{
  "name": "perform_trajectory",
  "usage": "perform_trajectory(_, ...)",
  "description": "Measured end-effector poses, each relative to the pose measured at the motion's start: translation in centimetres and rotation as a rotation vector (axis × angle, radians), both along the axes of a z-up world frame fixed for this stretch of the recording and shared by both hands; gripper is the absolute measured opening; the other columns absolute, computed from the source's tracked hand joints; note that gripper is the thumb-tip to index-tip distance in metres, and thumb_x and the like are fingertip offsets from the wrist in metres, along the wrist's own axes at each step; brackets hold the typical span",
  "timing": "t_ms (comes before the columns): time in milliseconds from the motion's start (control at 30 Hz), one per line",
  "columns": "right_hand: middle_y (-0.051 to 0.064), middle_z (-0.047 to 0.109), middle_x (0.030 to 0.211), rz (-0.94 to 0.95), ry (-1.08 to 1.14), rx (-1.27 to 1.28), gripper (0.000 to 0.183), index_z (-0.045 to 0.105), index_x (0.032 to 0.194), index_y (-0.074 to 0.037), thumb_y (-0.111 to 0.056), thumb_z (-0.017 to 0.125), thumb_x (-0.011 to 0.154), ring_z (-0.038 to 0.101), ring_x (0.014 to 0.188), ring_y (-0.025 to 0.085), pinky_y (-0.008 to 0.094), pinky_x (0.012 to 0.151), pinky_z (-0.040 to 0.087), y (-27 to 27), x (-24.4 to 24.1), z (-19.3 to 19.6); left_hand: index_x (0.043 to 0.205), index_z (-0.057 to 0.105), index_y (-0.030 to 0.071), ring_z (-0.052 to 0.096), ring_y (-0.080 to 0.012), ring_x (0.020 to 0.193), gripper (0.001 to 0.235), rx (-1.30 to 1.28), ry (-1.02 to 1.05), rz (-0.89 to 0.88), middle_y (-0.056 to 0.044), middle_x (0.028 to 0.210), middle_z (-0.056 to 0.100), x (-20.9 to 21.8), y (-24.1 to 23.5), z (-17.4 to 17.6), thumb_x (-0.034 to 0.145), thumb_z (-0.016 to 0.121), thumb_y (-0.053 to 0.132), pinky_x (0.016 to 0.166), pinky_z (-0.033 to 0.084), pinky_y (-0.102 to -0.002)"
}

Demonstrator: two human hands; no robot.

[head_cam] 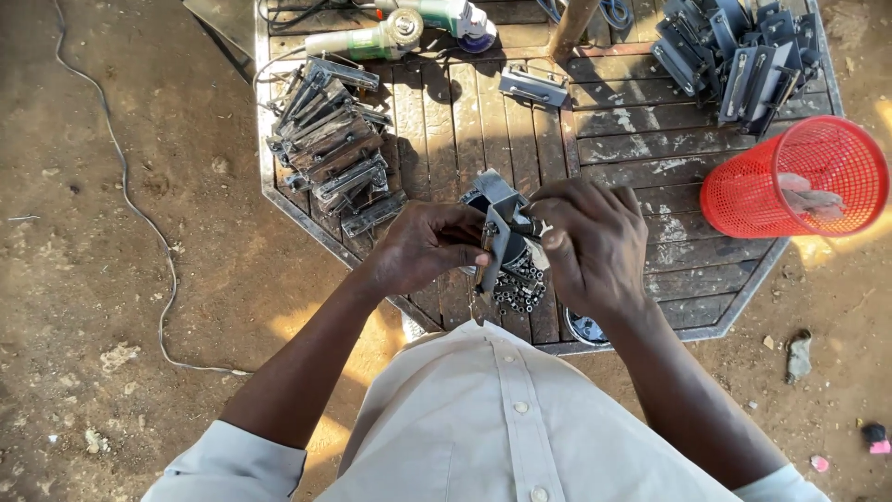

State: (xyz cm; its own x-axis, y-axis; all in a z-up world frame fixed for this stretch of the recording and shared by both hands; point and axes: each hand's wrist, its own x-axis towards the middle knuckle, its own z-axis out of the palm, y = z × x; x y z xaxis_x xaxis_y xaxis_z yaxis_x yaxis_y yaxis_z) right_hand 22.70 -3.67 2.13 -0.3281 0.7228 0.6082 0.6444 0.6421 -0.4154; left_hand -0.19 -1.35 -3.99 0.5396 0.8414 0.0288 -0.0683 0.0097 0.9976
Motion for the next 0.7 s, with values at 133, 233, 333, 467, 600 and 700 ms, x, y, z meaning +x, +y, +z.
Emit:
perform_trajectory(133,0.012,0.067,0.086,-0.061,0.181,0.017,0.065,0.073,0.101,-0.008,-0.044,0.019,0.109,0.066,0.074,0.029,0.038,0.069,0.044,0.2,1.5,-2.6,0.110,0.078,0.007,0.077,-0.0233,0.091,0.029,0.011,0.002,0.011,-0.013,0.091,0.080,0.0,0.1,-0.8,0.084,0.089,0.014,0.082,0.064,-0.038)
perform_trajectory(233,0.006,0.069,0.091,0.010,0.019,0.017,0.051,0.071,0.092,-0.013,-0.042,0.032,0.108,0.069,0.082,0.031,0.038,0.070,0.042,0.1,1.3,-2.3,0.110,0.078,0.007,0.074,-0.0182,0.091,0.029,-0.023,-0.035,-0.008,-0.012,0.091,0.080,0.2,0.2,-0.8,0.084,0.089,0.015,0.082,0.063,-0.038)
perform_trajectory(333,0.015,0.069,0.080,-0.125,0.353,-0.246,0.063,0.074,0.090,-0.007,-0.038,0.024,0.111,0.065,0.072,0.030,0.040,0.072,0.043,0.3,1.3,-4.7,0.106,0.079,0.009,0.075,-0.0190,0.089,0.027,-0.043,-0.003,0.023,-0.011,0.089,0.079,0.1,0.2,-0.7,0.082,0.090,0.014,0.082,0.063,-0.038)
perform_trajectory(467,0.010,0.071,0.083,-0.385,0.672,-0.612,0.061,0.072,0.102,-0.007,-0.040,0.022,0.116,0.067,0.079,0.022,0.032,0.077,0.042,0.1,3.1,-9.7,0.100,0.078,0.008,0.073,-0.0190,0.087,0.021,-0.038,0.032,0.113,-0.012,0.086,0.078,0.3,0.3,-1.2,0.084,0.089,0.015,0.080,0.061,-0.037)
perform_trajectory(600,0.012,0.072,0.078,-0.725,0.558,-0.883,0.023,0.071,0.098,-0.004,-0.021,0.059,0.107,0.069,0.071,0.025,0.039,0.070,0.045,-2.2,4.1,-13.7,0.103,0.078,0.008,0.073,-0.0185,0.086,0.018,-0.058,0.058,0.201,-0.010,0.089,0.077,0.7,0.7,-2.0,0.089,0.087,0.015,0.079,0.061,-0.037)
perform_trajectory(700,0.020,0.076,0.099,-0.878,0.095,-1.140,0.031,0.072,0.112,-0.009,-0.034,0.063,0.096,0.072,0.098,0.043,0.057,0.081,0.054,-5.0,7.3,-25.9,0.100,0.078,0.007,0.061,-0.0093,0.075,0.021,-0.127,0.054,0.302,-0.007,0.080,0.074,1.3,0.1,-0.4,0.087,0.090,0.019,0.072,0.055,-0.030)
